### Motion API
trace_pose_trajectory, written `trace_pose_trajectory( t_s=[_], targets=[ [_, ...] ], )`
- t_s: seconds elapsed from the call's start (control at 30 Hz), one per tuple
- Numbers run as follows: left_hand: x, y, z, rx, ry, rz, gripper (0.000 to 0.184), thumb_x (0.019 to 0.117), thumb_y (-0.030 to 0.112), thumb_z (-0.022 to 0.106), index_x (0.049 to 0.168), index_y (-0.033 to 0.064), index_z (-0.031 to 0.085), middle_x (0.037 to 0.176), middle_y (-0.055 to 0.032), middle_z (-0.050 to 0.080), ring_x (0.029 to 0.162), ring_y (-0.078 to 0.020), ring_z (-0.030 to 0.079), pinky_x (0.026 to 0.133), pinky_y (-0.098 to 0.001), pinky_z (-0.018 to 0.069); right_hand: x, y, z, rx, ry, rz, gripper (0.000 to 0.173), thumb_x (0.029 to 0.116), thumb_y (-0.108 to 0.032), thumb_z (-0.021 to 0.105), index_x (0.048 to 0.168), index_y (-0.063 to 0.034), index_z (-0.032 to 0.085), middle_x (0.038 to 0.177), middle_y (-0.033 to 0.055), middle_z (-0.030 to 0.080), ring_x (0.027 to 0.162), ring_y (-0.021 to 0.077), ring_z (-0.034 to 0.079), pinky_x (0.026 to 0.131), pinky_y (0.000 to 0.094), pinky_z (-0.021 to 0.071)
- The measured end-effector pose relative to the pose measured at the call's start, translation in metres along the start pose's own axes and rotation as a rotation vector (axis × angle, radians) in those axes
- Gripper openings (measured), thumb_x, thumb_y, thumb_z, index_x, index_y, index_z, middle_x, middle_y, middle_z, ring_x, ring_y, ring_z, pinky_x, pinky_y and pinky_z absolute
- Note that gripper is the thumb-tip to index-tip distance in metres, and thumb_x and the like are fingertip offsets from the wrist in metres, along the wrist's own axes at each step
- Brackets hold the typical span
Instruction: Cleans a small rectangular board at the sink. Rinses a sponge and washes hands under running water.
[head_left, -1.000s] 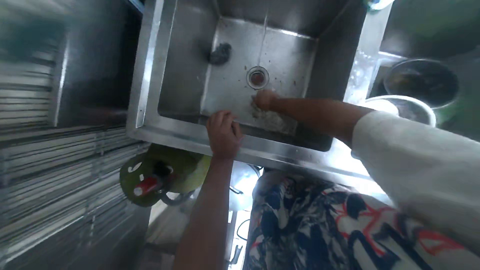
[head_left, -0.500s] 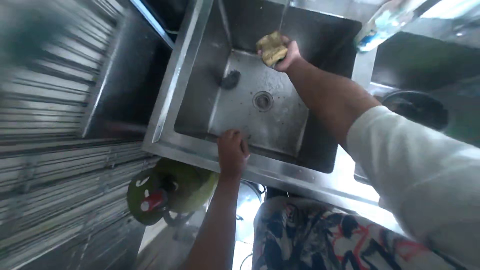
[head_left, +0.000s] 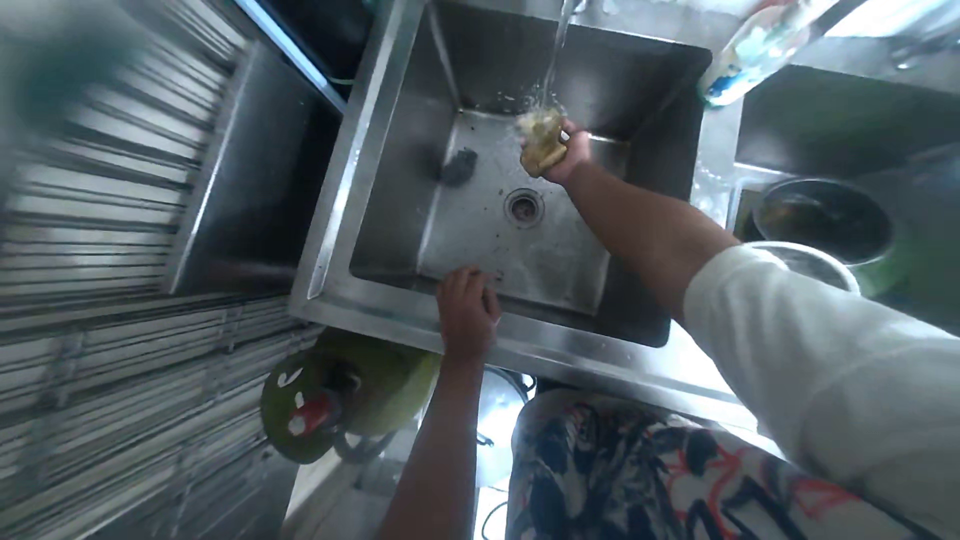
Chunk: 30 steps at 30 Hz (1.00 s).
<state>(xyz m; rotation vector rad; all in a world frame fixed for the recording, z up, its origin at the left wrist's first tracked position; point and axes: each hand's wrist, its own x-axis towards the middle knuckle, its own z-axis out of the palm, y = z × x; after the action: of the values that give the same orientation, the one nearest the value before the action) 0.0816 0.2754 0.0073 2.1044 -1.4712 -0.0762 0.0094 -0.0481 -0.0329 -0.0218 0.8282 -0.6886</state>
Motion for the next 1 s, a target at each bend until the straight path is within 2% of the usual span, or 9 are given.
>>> trace_pose_trajectory(
  t_s=[0.27, 0.33, 0.4, 0.6, 0.7, 0.77, 0.83, 0.9, 1.0],
  targets=[
    [-0.001, -0.001, 0.002, 0.009, 0.023, 0.01, 0.022, 0.0902, 0.01, 0.056, 0.093, 0.0035, 0.076, 0.109, -0.0159, 0.072, 0.104, -0.0334, 0.067, 0.092, -0.0494, 0.0505, -0.002, 0.009, -0.003, -0.099, 0.033, 0.027, 0.055, 0.1011, -0.059, 0.04, 0.135, -0.0175, 0.05, 0.11, 0.0089, 0.065, 0.09, 0.022, 0.067, 0.076, 0.0412, 0.0585],
    [-0.002, -0.001, 0.001, 0.005, 0.02, 0.004, 0.021, 0.0897, 0.009, 0.057, 0.093, 0.0031, 0.076, 0.11, -0.0163, 0.072, 0.105, -0.0345, 0.067, 0.093, -0.0504, 0.0506, -0.004, 0.01, -0.003, -0.141, 0.048, 0.02, 0.058, 0.1018, -0.062, 0.038, 0.138, -0.0177, 0.049, 0.112, 0.0087, 0.065, 0.093, 0.0218, 0.066, 0.079, 0.042, 0.0577],
    [-0.001, 0.0, 0.0, -0.007, 0.007, -0.006, 0.02, 0.0894, 0.007, 0.057, 0.094, 0.002, 0.076, 0.111, -0.0173, 0.072, 0.106, -0.0358, 0.067, 0.094, -0.0516, 0.051, -0.006, 0.01, -0.002, -0.187, 0.076, 0.015, 0.057, 0.1011, -0.063, 0.036, 0.131, -0.0171, 0.051, 0.103, 0.0083, 0.065, 0.083, 0.0211, 0.066, 0.072, 0.0409, 0.058],
    [0.0, -0.001, 0.0, -0.005, -0.022, -0.005, 0.019, 0.0893, 0.007, 0.058, 0.094, 0.0024, 0.076, 0.112, -0.0165, 0.071, 0.106, -0.035, 0.066, 0.094, -0.0513, 0.0501, -0.005, 0.001, -0.004, -0.28, 0.024, 0.031, 0.061, 0.1011, -0.068, 0.035, 0.128, -0.0166, 0.053, 0.099, 0.0064, 0.065, 0.079, 0.0186, 0.065, 0.07, 0.0378, 0.058],
    [0.0, 0.001, -0.004, 0.015, -0.103, -0.05, 0.019, 0.0901, 0.006, 0.06, 0.101, 0.0013, 0.076, 0.117, -0.0178, 0.07, 0.112, -0.0378, 0.064, 0.098, -0.0545, 0.0484, -0.018, 0.003, -0.011, -0.735, -0.015, 0.117, 0.048, 0.1047, -0.058, 0.037, 0.112, -0.0158, 0.059, 0.084, 0.0026, 0.063, 0.066, 0.0141, 0.061, 0.059, 0.0322, 0.0544],
    [0.0, -0.001, -0.002, 0.018, -0.12, -0.053, 0.02, 0.0904, 0.007, 0.06, 0.102, 0.0017, 0.076, 0.119, -0.0175, 0.069, 0.114, -0.0383, 0.064, 0.099, -0.0551, 0.0477, -0.03, 0.016, -0.032, -1.239, -0.072, 0.132, 0.046, 0.1093, -0.049, 0.04, 0.117, -0.0095, 0.062, 0.089, 0.004, 0.064, 0.071, 0.0127, 0.062, 0.065, 0.0312, 0.0548],
    [0.0, -0.003, 0.001, 0.007, -0.088, -0.034, 0.021, 0.0902, 0.008, 0.059, 0.101, 0.0029, 0.076, 0.118, -0.017, 0.07, 0.112, -0.0374, 0.064, 0.099, -0.0547, 0.0478, -0.036, 0.043, -0.074, -1.766, -0.161, 0.089, 0.045, 0.1086, -0.041, 0.049, 0.113, -0.0021, 0.069, 0.094, 0.0124, 0.068, 0.08, 0.0215, 0.065, 0.076, 0.0411, 0.0559],
    [0.0, -0.002, 0.001, 0.002, -0.057, -0.03, 0.019, 0.0902, 0.007, 0.06, 0.099, 0.0028, 0.077, 0.117, -0.0164, 0.07, 0.111, -0.0362, 0.065, 0.099, -0.0534, 0.0484, -0.06, 0.068, -0.097, -2.144, -0.174, 0.234, 0.044, 0.1059, -0.041, 0.056, 0.119, -0.001, 0.071, 0.116, 0.0208, 0.071, 0.108, 0.0358, 0.069, 0.096, 0.0586, 0.0534],
    [0.001, 0.0, -0.001, 0.002, -0.05, -0.032, 0.019, 0.0909, 0.007, 0.06, 0.099, 0.0018, 0.076, 0.117, -0.0169, 0.07, 0.112, -0.0355, 0.065, 0.1, -0.0532, 0.0483, -0.08, 0.088, -0.105, -2.367, -0.117, 0.326, 0.046, 0.103, -0.039, 0.058, 0.114, 0.0038, 0.071, 0.122, 0.0253, 0.068, 0.118, 0.0423, 0.065, 0.097, 0.0656, 0.0509]
  ],
)
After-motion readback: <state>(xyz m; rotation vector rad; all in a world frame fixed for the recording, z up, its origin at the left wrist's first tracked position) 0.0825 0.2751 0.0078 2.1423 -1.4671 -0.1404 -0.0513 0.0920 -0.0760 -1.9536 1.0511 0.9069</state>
